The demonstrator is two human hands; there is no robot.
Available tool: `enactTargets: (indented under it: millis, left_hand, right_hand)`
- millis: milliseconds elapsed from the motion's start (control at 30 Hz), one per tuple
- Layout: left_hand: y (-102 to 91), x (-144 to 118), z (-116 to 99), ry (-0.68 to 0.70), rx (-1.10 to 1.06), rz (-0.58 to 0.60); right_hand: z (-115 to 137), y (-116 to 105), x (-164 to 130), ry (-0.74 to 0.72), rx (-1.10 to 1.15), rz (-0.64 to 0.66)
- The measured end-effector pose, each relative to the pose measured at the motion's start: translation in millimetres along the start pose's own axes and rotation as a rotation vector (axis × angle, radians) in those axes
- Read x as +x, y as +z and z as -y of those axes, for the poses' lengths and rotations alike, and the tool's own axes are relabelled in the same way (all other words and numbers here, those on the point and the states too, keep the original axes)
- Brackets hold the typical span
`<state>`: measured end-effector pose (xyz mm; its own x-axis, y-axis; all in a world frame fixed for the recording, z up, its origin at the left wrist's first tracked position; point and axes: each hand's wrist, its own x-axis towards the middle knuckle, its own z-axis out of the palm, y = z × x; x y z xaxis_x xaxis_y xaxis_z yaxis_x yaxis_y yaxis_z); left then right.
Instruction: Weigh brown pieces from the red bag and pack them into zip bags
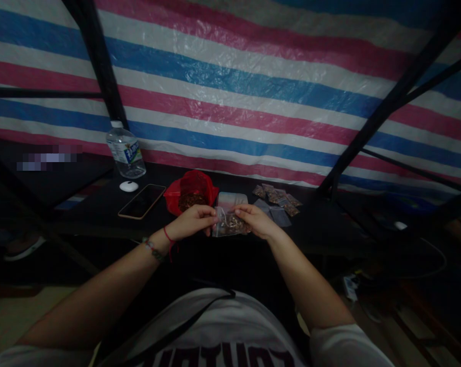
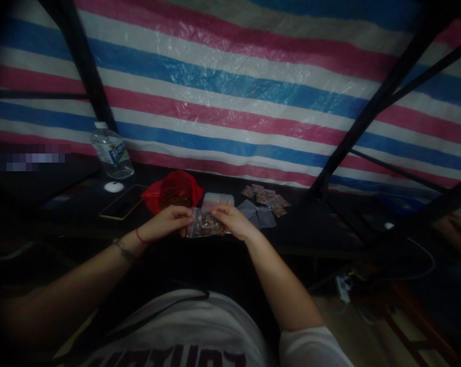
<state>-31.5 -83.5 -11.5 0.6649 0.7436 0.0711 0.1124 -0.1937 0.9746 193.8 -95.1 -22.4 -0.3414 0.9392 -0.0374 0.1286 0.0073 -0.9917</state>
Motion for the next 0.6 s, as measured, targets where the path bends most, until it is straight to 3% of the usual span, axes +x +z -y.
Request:
enactTargets:
  millis: [67, 167, 200, 300, 400, 467, 600]
  left_hand:
    - [1.9, 1, 1, -0.029, -0.017, 0.024]
    - [8.6, 4, 4, -0.025, -0.039, -0.045]
    - [11.8, 5, 6, -0.013, -0.047, -0.084]
    - [22.1, 8, 10, 0.04, -0.033, -0.177]
    - [28.9, 8, 12, 0.092, 0.016, -0.199]
    - [29.7, 7, 11, 0.089, 0.014, -0.175]
    - [26.1, 5, 9, 0.031, -0.076, -0.11]
  right_hand:
    - [0, 3, -1, -0.063, -0.11, -0.141]
    - [8, 12, -5, -0.236, -0.356, -0.421]
    - [11, 17, -8, -0.261, -0.43, -0.415]
    - [16, 35, -18, -0.231, -0.607, -0.202]
    - [16, 46, -23, -0.208, -0.708, -0.175]
    - [14, 46, -22, -0.188, -0.627, -0.135]
    - [14, 36, -18, -0.156, -0.289, 0.085]
